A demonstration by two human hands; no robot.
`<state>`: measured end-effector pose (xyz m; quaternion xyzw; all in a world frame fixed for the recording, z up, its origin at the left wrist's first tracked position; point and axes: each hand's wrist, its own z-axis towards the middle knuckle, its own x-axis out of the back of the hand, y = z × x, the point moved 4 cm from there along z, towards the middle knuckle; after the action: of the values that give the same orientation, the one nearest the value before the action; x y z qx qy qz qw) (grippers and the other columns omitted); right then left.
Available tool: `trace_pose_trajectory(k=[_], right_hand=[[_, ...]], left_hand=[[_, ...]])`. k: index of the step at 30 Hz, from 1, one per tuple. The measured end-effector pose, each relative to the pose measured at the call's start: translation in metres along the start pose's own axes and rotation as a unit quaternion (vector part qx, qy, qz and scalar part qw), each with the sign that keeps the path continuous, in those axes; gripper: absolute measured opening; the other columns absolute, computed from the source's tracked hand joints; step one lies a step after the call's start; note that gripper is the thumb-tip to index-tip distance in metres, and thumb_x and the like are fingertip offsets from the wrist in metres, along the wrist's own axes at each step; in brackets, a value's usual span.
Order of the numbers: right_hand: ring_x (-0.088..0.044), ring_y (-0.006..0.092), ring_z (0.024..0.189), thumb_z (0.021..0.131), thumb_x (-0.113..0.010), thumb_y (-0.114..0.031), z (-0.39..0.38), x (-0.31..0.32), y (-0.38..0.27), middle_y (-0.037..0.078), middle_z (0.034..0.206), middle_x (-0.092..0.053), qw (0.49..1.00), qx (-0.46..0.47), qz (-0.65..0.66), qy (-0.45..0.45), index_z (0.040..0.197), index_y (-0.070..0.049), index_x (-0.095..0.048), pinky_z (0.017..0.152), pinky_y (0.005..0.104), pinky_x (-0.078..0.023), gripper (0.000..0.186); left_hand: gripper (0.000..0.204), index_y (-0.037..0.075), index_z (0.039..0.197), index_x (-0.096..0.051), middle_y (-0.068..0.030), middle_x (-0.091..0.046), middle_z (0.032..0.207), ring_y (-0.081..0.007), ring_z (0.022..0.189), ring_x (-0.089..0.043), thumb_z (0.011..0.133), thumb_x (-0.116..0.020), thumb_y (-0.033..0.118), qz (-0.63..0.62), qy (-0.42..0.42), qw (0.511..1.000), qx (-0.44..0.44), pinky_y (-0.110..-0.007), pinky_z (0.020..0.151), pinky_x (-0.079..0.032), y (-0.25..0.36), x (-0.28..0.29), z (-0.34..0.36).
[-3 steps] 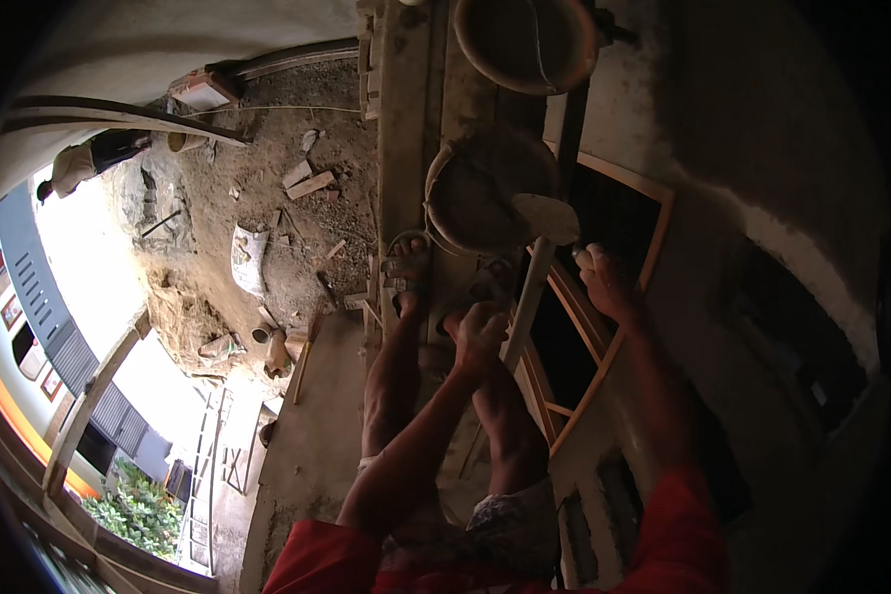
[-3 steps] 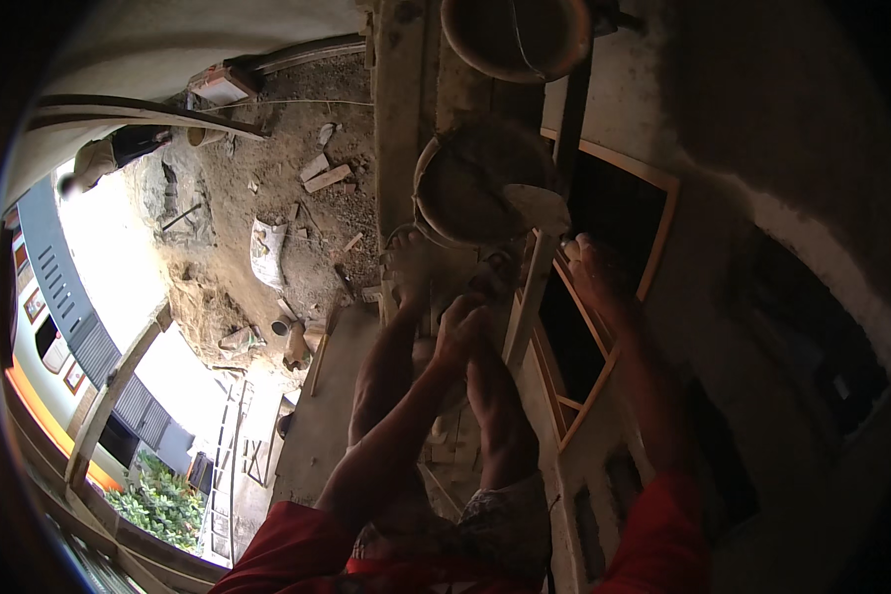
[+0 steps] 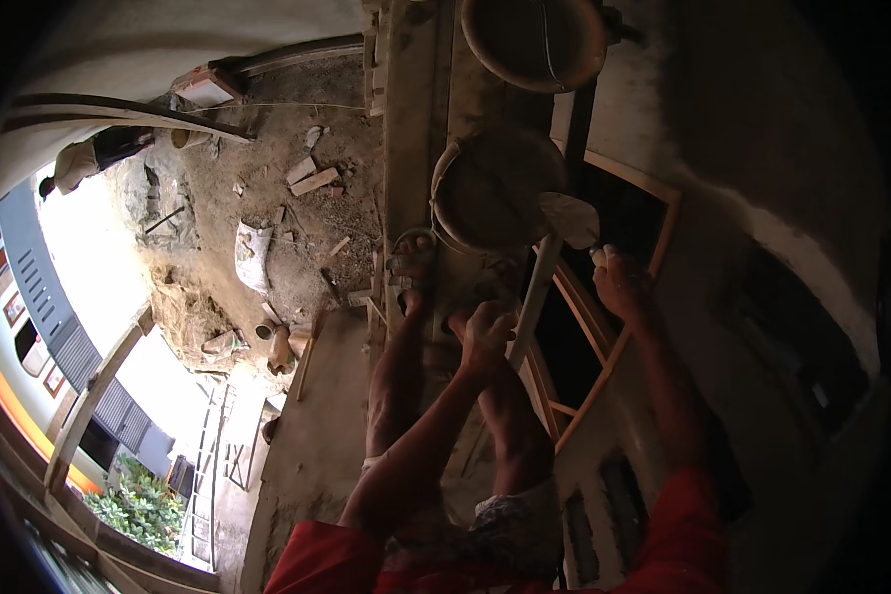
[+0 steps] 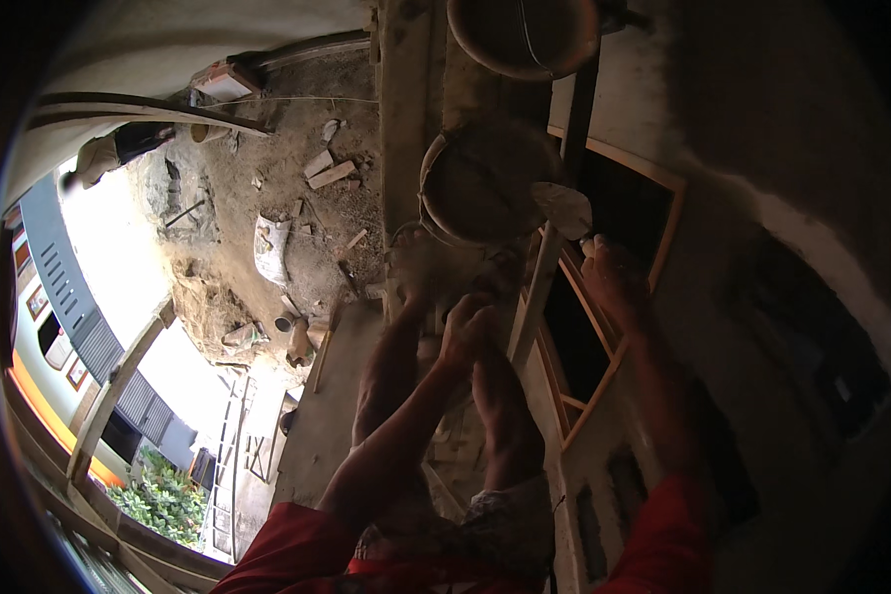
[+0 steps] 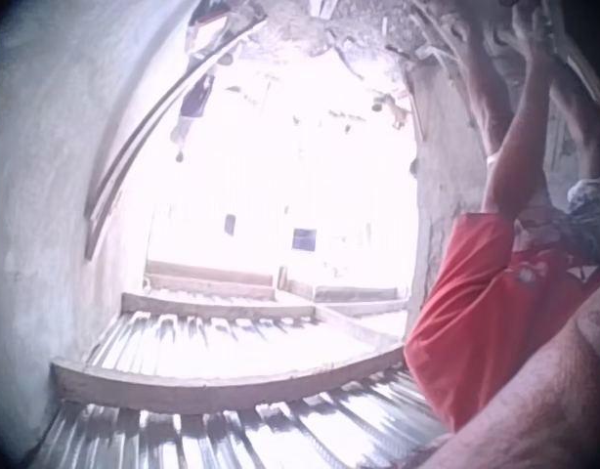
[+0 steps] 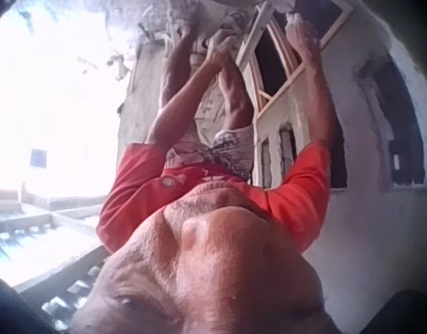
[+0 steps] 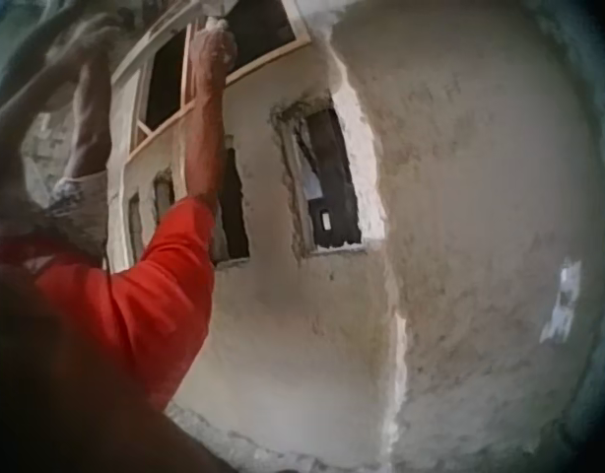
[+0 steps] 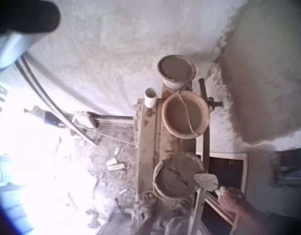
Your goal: The person applies plaster to an interior wall using a trowel and smooths it while standing on a wooden scaffold.
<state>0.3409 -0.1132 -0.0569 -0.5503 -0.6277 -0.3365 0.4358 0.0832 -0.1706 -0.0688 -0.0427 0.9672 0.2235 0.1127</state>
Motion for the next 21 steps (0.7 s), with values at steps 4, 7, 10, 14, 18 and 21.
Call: trace_pose_trajectory(k=[4,7,10,14,18,21], right_hand=[[-0.068,0.0332,0.082,0.086,-0.059,-0.023,0.035,-0.031,-0.026,0.017,0.086,-0.068,0.995,-0.03,0.095,-0.008,0.104,-0.002,-0.062,0.075,0.0402,-0.056,0.028],[-0.066,0.0352,0.097,0.085,-0.065,-0.032,0.062,-0.101,-0.044,0.021,0.102,-0.067,0.973,-0.111,0.186,-0.076,0.114,0.0,-0.06,0.085,0.0403,-0.053,0.044],[-0.065,0.0352,0.1,0.084,-0.068,-0.036,0.092,-0.132,-0.075,0.022,0.105,-0.066,0.897,-0.201,0.372,-0.132,0.116,0.0,-0.059,0.085,0.0408,-0.052,0.049],[-0.063,0.0361,0.093,0.083,-0.068,-0.034,0.078,-0.137,-0.096,0.021,0.099,-0.064,0.867,-0.229,0.435,-0.081,0.108,0.001,-0.057,0.081,0.043,-0.05,0.044],[-0.063,0.0412,0.084,0.085,-0.066,-0.032,0.039,-0.141,-0.084,0.023,0.087,-0.064,0.901,-0.187,0.383,0.084,0.098,0.002,-0.058,0.073,0.0461,-0.049,0.038],[-0.062,0.0453,0.091,0.086,-0.064,-0.035,0.041,-0.118,-0.084,0.026,0.091,-0.064,0.9,-0.192,0.391,0.028,0.102,0.003,-0.059,0.075,0.0484,-0.049,0.041]], left_hand=[[0.042,-0.008,0.116,-0.055,-0.0132,-0.061,0.1,-0.0193,0.082,-0.063,0.087,-0.057,0.023,0.02,-0.005,1.0,0.006,-0.031,0.073,-0.052,0.004,0.003,-0.001],[0.04,-0.006,0.115,-0.056,-0.0124,-0.06,0.102,-0.0194,0.084,-0.062,0.087,-0.056,0.022,-0.003,-0.018,1.0,0.005,-0.032,0.074,-0.052,0.0,0.001,0.001],[0.038,-0.003,0.114,-0.057,-0.0105,-0.06,0.1,-0.0188,0.085,-0.061,0.087,-0.057,0.023,-0.024,-0.018,1.0,0.005,-0.032,0.075,-0.052,-0.003,0.003,0.002],[0.037,-0.002,0.114,-0.057,-0.0096,-0.059,0.099,-0.0179,0.084,-0.061,0.087,-0.057,0.024,0.01,-0.007,1.0,0.001,-0.031,0.074,-0.051,-0.001,0.013,-0.001],[0.037,-0.002,0.114,-0.057,-0.0092,-0.059,0.099,-0.0173,0.08,-0.06,0.087,-0.056,0.024,0.011,-0.003,1.0,-0.022,-0.031,0.072,-0.049,0.007,0.005,-0.006],[0.037,-0.002,0.115,-0.057,-0.0097,-0.059,0.099,-0.0176,0.081,-0.06,0.087,-0.056,0.023,0.038,-0.015,0.998,-0.038,-0.031,0.072,-0.049,0.009,0.01,-0.004]])
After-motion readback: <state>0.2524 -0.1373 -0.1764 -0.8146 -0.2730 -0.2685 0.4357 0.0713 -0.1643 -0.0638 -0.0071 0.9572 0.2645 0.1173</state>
